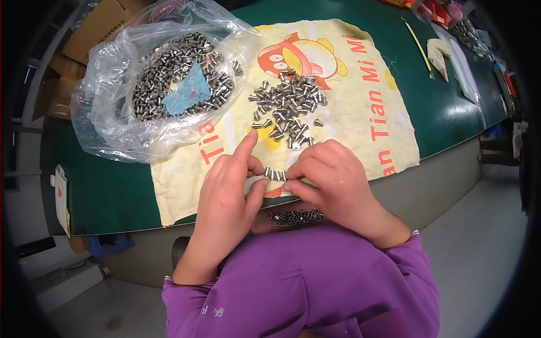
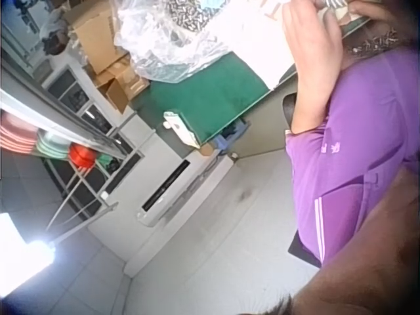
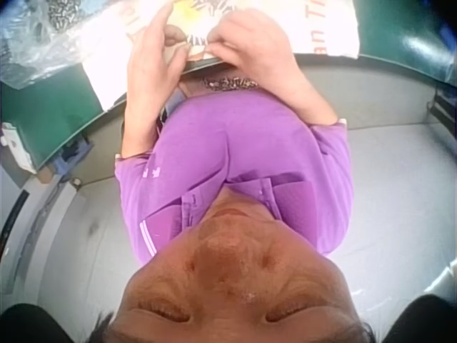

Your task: Sorting and arranging small metal hardware components on a workbench in a factory environment.

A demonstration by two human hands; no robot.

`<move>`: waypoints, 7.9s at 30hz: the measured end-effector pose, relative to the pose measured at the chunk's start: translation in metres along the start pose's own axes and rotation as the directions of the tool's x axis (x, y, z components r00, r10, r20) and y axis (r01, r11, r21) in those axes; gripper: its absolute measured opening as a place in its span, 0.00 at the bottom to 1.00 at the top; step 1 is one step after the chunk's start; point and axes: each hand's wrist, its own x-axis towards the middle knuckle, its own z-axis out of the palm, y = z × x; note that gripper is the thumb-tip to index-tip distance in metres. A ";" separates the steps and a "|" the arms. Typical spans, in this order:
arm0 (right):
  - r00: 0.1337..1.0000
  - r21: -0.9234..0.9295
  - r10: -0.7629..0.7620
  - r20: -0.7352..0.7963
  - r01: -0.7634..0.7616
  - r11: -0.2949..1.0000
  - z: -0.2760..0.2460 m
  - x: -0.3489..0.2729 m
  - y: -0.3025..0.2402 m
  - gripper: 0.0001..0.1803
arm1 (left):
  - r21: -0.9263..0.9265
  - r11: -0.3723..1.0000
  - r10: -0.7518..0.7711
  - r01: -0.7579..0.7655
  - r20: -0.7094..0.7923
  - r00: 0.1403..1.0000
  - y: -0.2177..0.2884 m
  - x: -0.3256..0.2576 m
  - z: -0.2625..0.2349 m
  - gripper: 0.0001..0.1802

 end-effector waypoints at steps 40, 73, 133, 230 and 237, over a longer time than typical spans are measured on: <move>0.998 0.029 0.062 -0.016 -0.062 0.998 -0.002 -0.002 0.007 0.12 | -0.218 0.975 -0.037 0.034 -0.008 0.999 -0.001 -0.005 0.022 0.46; 0.984 0.097 -0.064 0.167 0.048 0.994 -0.019 -0.012 0.006 0.09 | -0.301 0.951 0.021 0.077 0.310 0.950 0.013 -0.011 0.005 0.46; 0.999 0.052 0.006 0.039 -0.008 0.999 -0.005 0.012 0.011 0.14 | -0.142 0.990 -0.024 0.018 -0.037 0.999 0.008 0.006 0.018 0.39; 1.000 -0.006 0.014 0.020 -0.014 1.000 -0.009 0.001 0.005 0.09 | -0.035 0.999 -0.008 0.005 -0.062 0.998 -0.002 -0.002 0.011 0.39; 1.000 -0.004 0.013 0.013 -0.013 1.000 -0.010 0.001 0.006 0.09 | -0.032 0.999 -0.009 0.007 -0.067 0.998 -0.001 -0.002 0.013 0.37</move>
